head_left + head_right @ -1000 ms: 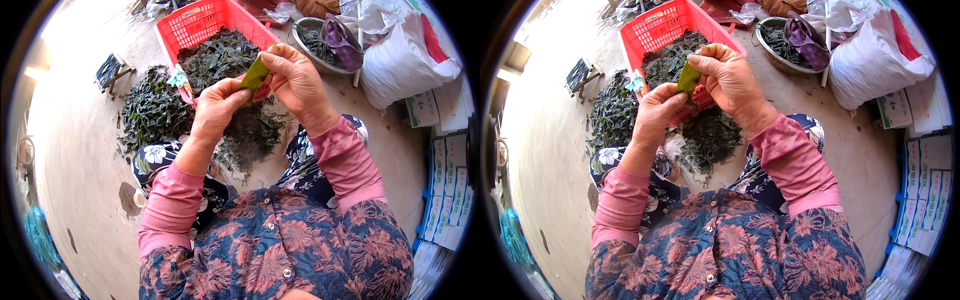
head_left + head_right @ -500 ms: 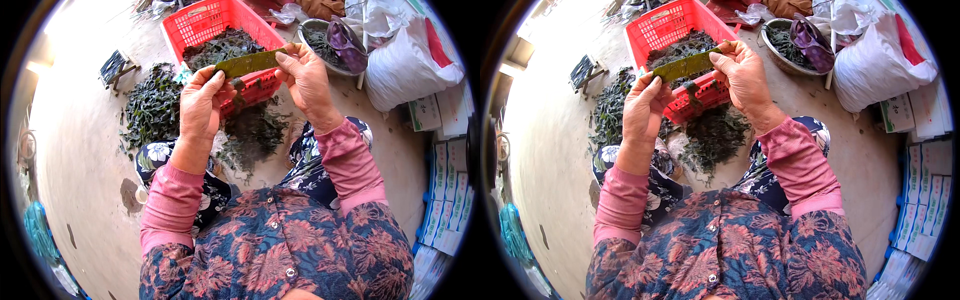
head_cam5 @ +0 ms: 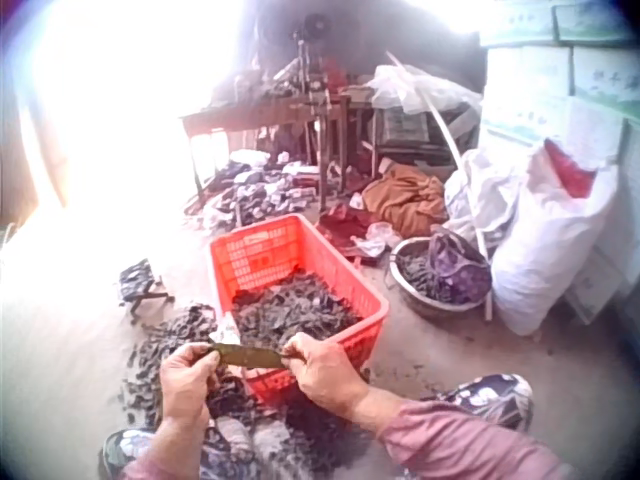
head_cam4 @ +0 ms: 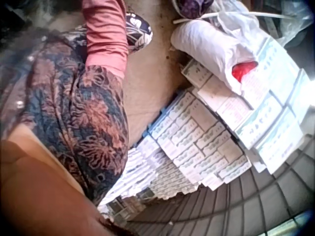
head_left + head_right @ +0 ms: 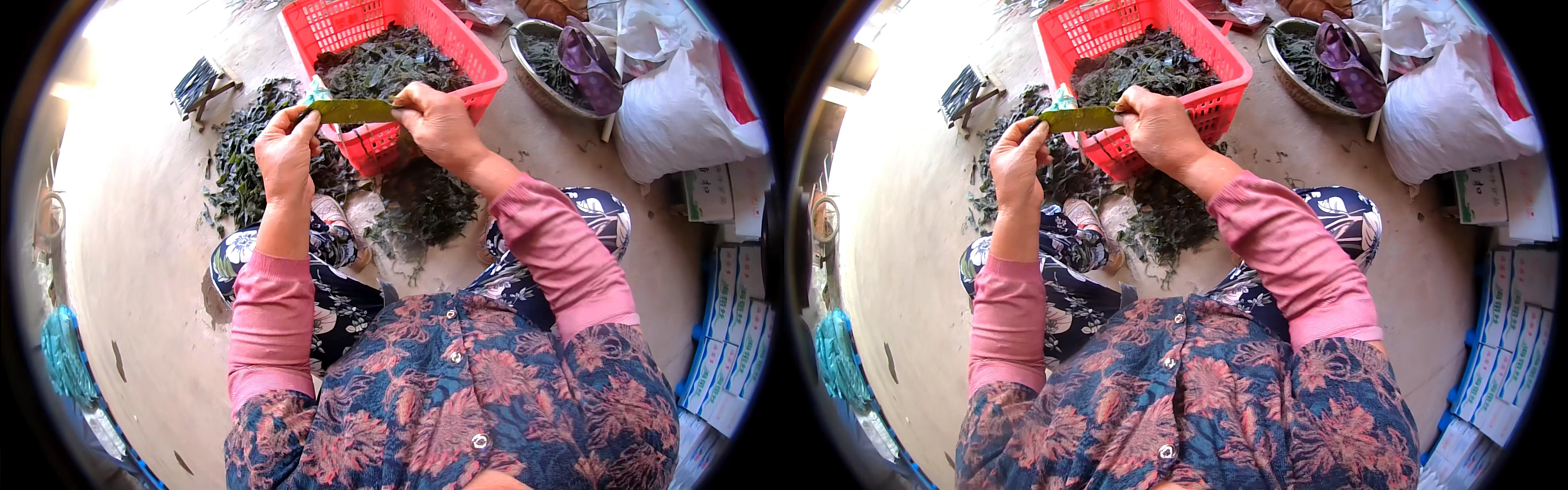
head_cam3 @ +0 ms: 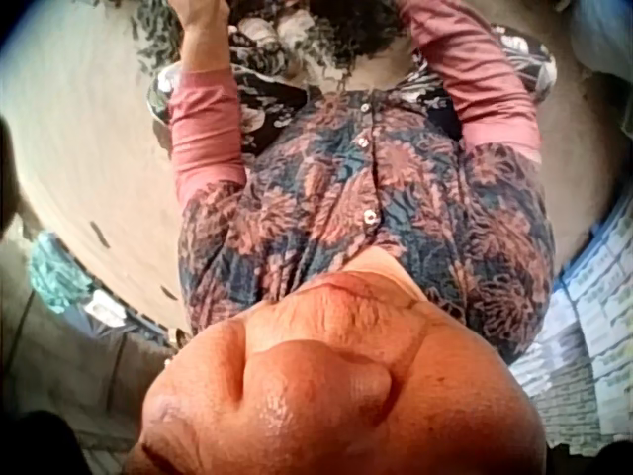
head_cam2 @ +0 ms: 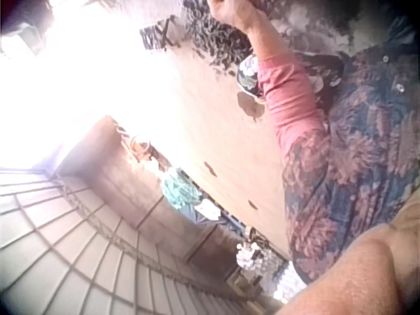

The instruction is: The person sorts and folds long strips of green seaweed by hand, taking them from a red plastic crate and placing them into piles on the floor.

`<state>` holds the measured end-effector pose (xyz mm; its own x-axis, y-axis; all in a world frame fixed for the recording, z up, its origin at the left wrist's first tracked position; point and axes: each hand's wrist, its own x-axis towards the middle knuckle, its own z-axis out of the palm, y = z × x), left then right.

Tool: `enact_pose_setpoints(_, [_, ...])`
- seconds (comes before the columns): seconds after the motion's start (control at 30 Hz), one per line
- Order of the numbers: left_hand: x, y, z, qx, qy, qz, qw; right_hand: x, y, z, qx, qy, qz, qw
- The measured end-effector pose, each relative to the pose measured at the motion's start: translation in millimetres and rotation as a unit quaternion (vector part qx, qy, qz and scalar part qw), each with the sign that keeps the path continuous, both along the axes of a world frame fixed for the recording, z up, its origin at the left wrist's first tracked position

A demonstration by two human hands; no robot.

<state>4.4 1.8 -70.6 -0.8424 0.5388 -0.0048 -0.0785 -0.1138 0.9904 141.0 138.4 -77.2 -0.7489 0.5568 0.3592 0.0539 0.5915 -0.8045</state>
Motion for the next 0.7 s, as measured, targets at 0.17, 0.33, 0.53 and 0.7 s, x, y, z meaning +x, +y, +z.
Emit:
enact_pose_setpoints(0.17, [-34, -3, -53, -0.128, 0.035, 0.060, 0.989, -36, -4, -41, 0.075, -0.059, -0.010, 0.995])
enact_pose_setpoints(0.33, [-31, -19, -94, -0.386, 0.054, -0.011, 0.921, -26, -18, -48, 0.116, -0.263, 0.089, 0.954])
enact_pose_setpoints(0.53, [21, -28, -74, -0.374, -0.016, -0.168, 0.912, 43, 33, -36, 0.110, -0.403, 0.209, 0.884])
enact_pose_setpoints(0.7, [57, -24, -42, -0.315, 0.059, -0.280, 0.905, 53, 61, -25, 0.099, -0.382, 0.222, 0.891])
